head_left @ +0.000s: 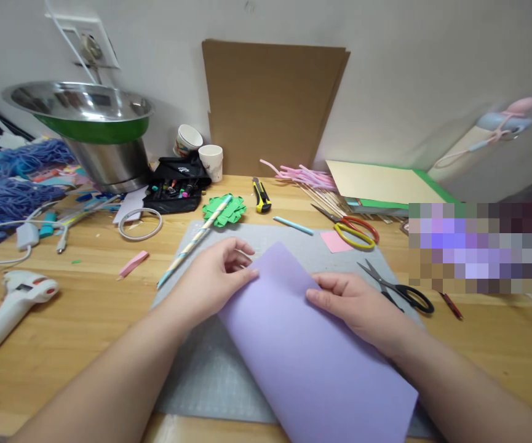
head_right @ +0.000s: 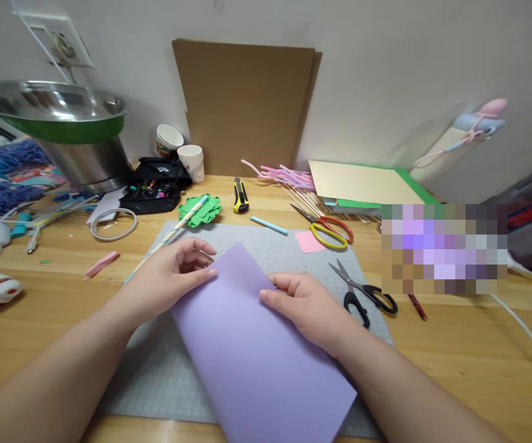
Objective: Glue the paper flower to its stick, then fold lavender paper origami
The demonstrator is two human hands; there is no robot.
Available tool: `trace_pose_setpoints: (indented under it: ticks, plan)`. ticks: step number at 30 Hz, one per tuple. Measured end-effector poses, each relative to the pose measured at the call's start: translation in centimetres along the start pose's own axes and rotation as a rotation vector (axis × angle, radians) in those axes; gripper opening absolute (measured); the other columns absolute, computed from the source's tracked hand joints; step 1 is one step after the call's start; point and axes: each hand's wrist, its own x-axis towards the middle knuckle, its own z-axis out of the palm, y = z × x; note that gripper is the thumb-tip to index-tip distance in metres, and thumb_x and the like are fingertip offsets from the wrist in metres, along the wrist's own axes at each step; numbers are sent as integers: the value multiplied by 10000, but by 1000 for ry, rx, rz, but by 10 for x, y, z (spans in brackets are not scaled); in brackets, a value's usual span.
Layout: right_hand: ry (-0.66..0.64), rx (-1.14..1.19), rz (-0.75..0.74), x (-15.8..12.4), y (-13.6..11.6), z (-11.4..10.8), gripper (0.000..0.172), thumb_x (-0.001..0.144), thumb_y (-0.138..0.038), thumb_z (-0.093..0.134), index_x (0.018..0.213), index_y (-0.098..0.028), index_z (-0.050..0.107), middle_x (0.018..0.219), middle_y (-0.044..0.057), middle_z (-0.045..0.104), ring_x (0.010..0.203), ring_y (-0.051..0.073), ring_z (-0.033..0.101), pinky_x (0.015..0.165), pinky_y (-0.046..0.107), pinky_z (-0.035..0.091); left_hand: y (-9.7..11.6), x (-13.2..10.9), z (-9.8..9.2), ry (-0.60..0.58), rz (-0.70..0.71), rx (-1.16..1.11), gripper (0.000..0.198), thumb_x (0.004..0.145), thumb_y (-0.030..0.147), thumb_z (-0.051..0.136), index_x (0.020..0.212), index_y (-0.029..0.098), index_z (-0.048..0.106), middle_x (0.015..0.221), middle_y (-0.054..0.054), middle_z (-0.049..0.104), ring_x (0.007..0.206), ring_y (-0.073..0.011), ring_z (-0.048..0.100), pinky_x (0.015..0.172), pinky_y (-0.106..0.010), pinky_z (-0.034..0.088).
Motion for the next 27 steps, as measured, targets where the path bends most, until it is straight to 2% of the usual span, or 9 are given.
trace_pose_setpoints:
  ticks: [2, 4, 9, 13, 20, 23, 27]
  plan:
    - [40, -18, -52, 1, -1, 7, 409, 765, -459, 681, 1069, -185, 673, 853, 38, 717, 713, 165, 654, 655, 282, 496, -2, 2, -6, 57, 25, 124, 226, 751, 376, 655, 836, 183, 573, 705, 28, 598, 654, -131, 545, 572, -218, 388]
    - [69, -23, -96, 2, 0, 17, 393, 784, -452, 662, 1075, -188, 671, 882, 38, 718, 746, 171, 655, 675, 286, 499, -2, 2, -11, 72, 22, 173, 254, 758, 426, 635, 756, 181, 570, 663, 35, 562, 603, -121, 501, 522, -207, 344]
    - [68, 34, -130, 2, 12, 35, 373, 813, -446, 632, 1077, -184, 661, 892, 38, 716, 754, 173, 651, 694, 302, 499, -1, 1, -18, 22, 16, 110, 271, 765, 442, 626, 762, 186, 536, 633, 45, 519, 565, -108, 455, 484, -190, 305]
    - [63, 42, -123, 1, 18, 33, 378, 817, -449, 628, 1089, -188, 659, 894, 39, 715, 752, 173, 651, 688, 302, 503, -1, 0, -16, -1, 41, 101, 269, 772, 435, 626, 751, 191, 517, 613, 58, 472, 549, -99, 424, 472, -183, 284]
    - [53, 18, -133, -6, 19, 27, 385, 818, -458, 630, 1101, -199, 663, 903, 41, 718, 744, 164, 652, 690, 293, 511, 2, -3, -10, -89, -24, 132, 335, 811, 482, 574, 695, 170, 542, 613, 48, 474, 546, -89, 399, 462, -181, 282]
    - [29, 64, -131, -8, 17, 25, 382, 833, -451, 619, 1136, -220, 646, 919, 37, 720, 733, 157, 659, 716, 305, 521, 4, -5, -8, -80, -10, 94, 307, 809, 457, 590, 705, 172, 545, 612, 57, 463, 542, -80, 390, 459, -174, 276]
    - [46, 77, -122, -8, 17, 23, 366, 837, -459, 613, 1121, -231, 654, 899, 34, 723, 709, 149, 658, 664, 283, 520, 5, -8, -8, -72, 1, 46, 297, 805, 444, 609, 705, 170, 554, 619, 55, 471, 555, -82, 399, 469, -176, 282]
